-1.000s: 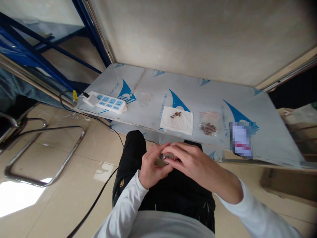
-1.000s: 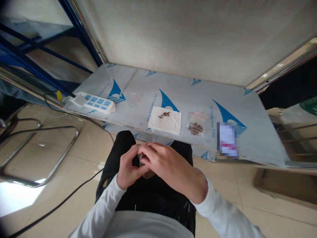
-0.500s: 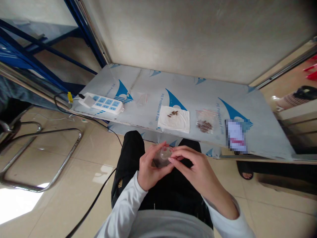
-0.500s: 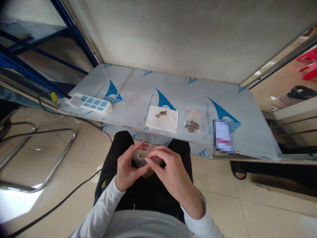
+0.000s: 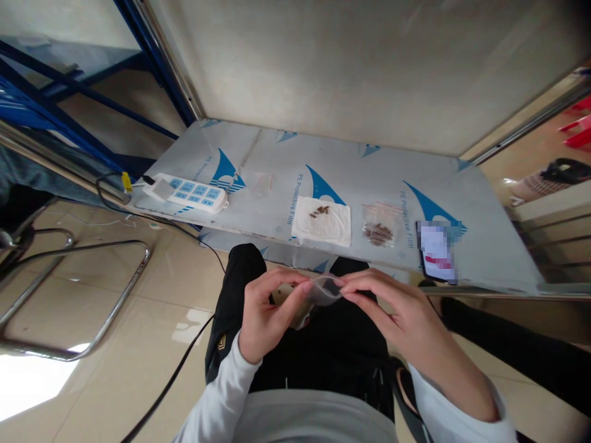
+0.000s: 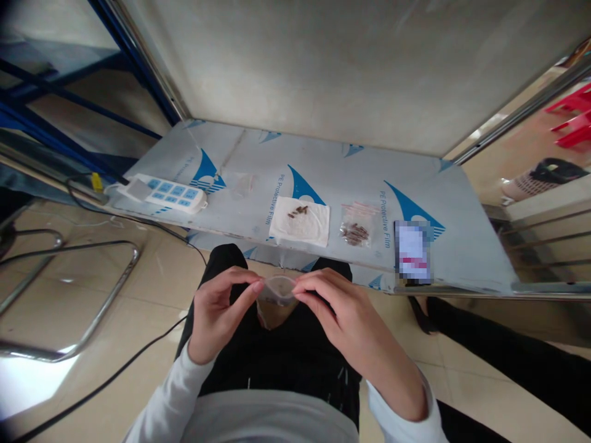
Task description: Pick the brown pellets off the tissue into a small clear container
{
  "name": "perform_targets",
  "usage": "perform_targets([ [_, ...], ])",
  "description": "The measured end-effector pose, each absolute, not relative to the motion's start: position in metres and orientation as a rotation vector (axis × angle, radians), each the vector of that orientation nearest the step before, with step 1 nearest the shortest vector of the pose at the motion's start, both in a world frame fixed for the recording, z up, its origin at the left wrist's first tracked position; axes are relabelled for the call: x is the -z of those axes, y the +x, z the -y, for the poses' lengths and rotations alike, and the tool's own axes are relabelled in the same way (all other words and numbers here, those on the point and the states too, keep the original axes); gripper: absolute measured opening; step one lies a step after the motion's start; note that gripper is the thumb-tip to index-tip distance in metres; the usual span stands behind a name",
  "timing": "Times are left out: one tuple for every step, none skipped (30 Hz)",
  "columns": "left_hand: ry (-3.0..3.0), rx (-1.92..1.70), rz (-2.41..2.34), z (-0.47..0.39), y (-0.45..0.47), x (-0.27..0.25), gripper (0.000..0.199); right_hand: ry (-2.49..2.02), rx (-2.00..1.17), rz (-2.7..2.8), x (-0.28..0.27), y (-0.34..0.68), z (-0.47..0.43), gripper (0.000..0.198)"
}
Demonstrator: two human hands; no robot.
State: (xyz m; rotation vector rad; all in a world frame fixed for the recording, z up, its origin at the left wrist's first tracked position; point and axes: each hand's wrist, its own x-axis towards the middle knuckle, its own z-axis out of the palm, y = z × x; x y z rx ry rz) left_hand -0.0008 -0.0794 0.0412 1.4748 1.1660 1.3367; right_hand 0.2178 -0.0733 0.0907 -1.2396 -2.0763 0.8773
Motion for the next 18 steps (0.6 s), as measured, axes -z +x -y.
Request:
perform_targets([
  [1.480,-1.350,-1.185,0.080,0.000,-0.042,0.003,-1.240,-0.881,2.070,-0.091,0.219,0.074,0.013],
  [1.473,-1.366,-1.193,0.081,0.002,-0.043,0.002,-1.246,-0.891,2.058,-0.091,0.221,0.075,0.013],
  [1.459,-1.382,-1.186,0.082,0.005,-0.043,0.002,-1.260,-0.902,2.032,-0.090,0.221,0.077,0.013],
  [1.440,-1.401,-1.170,0.083,0.007,-0.043,0.002,-1.278,-0.914,1.983,-0.089,0.220,0.078,0.013],
  [1.418,-1.422,-1.151,0.084,0.010,-0.043,0.002,-1.294,-0.928,1.915,-0.088,0.217,0.080,0.016],
  [1.397,-1.441,-1.135,0.085,0.013,-0.044,0.003,-1.308,-0.949,1.832,-0.086,0.214,0.082,0.028],
  [1.379,-1.456,-1.120,0.086,0.016,-0.044,0.003,-1.314,-0.983,1.749,-0.085,0.209,0.083,0.043],
  [1.371,-1.465,-1.104,0.086,0.018,-0.044,0.003,-1.312,-1.033,1.675,-0.083,0.203,0.084,0.055],
  [1.369,-1.465,-1.088,0.087,0.020,-0.045,0.004,-1.304,-1.100,1.620,-0.081,0.197,0.085,0.058],
  [1.370,-1.462,-1.074,0.088,0.020,-0.045,0.004,-1.295,-1.172,1.579,-0.079,0.191,0.085,0.051],
  [1.372,-1.458,-1.065,0.089,0.021,-0.045,0.004,-1.293,-1.238,1.544,-0.077,0.185,0.085,0.037],
  [1.374,-1.454,-1.062,0.090,0.021,-0.045,0.005,-1.294,-1.291,1.506,-0.076,0.181,0.085,0.023],
  [1.372,-1.451,-1.068,0.091,0.020,-0.045,0.005,-1.297,-1.329,1.468,-0.074,0.177,0.084,0.016],
  [1.367,-1.448,-1.077,0.091,0.019,-0.044,0.005,-1.298,-1.350,1.435,-0.074,0.174,0.084,0.016],
  [1.358,-1.444,-1.086,0.092,0.017,-0.044,0.005,-1.296,-1.360,1.411,-0.073,0.173,0.084,0.017],
  [1.353,-1.436,-1.089,0.092,0.016,-0.043,0.005,-1.286,-1.362,1.396,-0.073,0.173,0.083,0.016],
  [1.350,-1.423,-1.089,0.092,0.014,-0.043,0.005,-1.270,-1.362,1.389,-0.073,0.173,0.083,0.014],
  [1.352,-1.407,-1.086,0.092,0.013,-0.043,0.004,-1.254,-1.362,1.387,-0.073,0.175,0.083,0.012],
])
